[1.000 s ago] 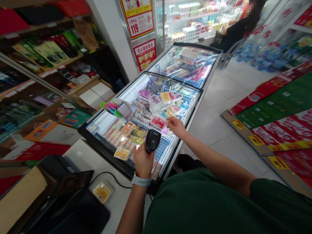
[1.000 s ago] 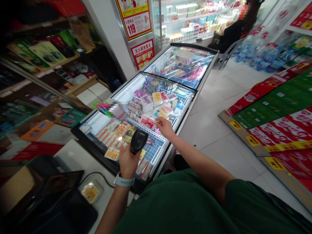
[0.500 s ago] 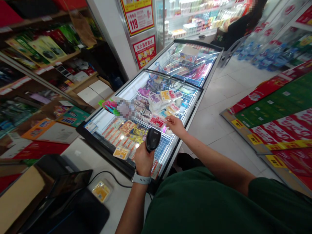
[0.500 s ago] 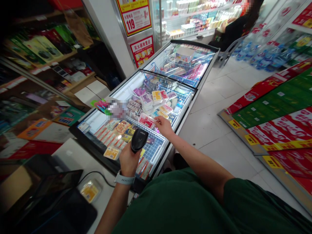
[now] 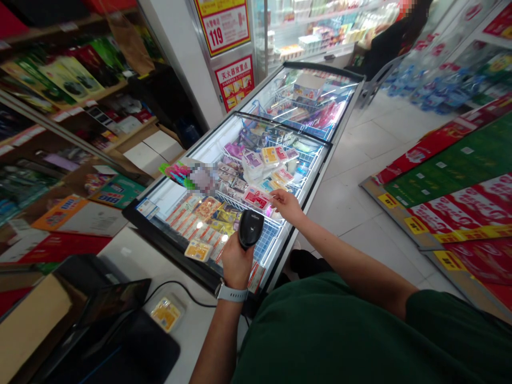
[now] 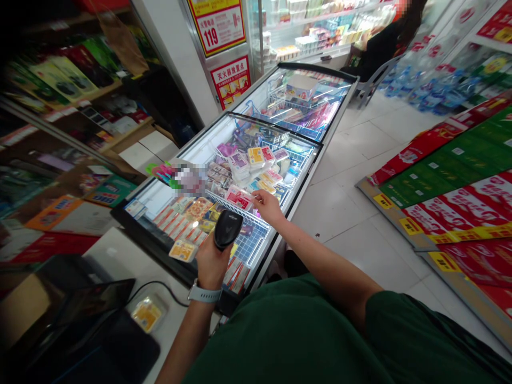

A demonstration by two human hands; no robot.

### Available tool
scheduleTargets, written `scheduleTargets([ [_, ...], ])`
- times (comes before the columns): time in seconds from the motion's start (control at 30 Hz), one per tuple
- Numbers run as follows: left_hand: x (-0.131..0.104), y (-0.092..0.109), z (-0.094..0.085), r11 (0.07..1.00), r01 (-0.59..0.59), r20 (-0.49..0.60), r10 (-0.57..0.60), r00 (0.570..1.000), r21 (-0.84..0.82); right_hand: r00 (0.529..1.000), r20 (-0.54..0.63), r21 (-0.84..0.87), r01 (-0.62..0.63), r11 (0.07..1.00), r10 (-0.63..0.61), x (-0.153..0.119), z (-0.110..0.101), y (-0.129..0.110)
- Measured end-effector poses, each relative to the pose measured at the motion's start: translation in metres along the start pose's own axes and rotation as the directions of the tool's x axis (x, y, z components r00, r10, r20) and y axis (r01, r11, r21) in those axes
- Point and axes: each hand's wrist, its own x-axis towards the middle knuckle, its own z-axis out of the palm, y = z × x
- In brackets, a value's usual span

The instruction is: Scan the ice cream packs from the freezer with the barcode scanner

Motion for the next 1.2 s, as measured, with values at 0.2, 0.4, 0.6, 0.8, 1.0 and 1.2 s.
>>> scheduleTargets([
  [0.2,0.0,0.001,-0.001,1.0,-0.003,-0.006,0.003,1.0,0.006,1.0,-0.001,-0.018,-0.009,1.0,0.009,0.0,0.002,-0.003],
  [0.4,-0.002,-0.001,0.0,0.999,0.003,0.006,-0.003,1.0,0.051,1.0,0.0,-0.028,0.004,1.0,-0.004,0.001,0.002,-0.006],
  [0.6,-0.002,-0.001,0.001,0.998,-0.003,-0.009,0.004,1.0,0.06,1.0,0.003,-0.041,0.003,0.999,-0.003,0.002,0.002,-0.006],
  [0.8,-0.002,-0.003,0.001,0.998,-0.025,-0.014,0.025,1.0,0.059,1.0,0.005,-0.021,-0.005,1.0,0.005,0.003,0.003,-0.004],
  [1.0,-0.003,-0.005,-0.001,0.996,-0.036,-0.027,0.038,0.999,0.081,0.997,0.044,0.087,-0.075,0.993,0.071,0.004,0.007,-0.003],
  [1.2,-0.003,-0.009,-0.005,0.995,-0.021,-0.035,0.025,0.999,0.093,0.978,0.099,0.156,-0.198,0.968,0.184,0.001,0.026,0.007],
])
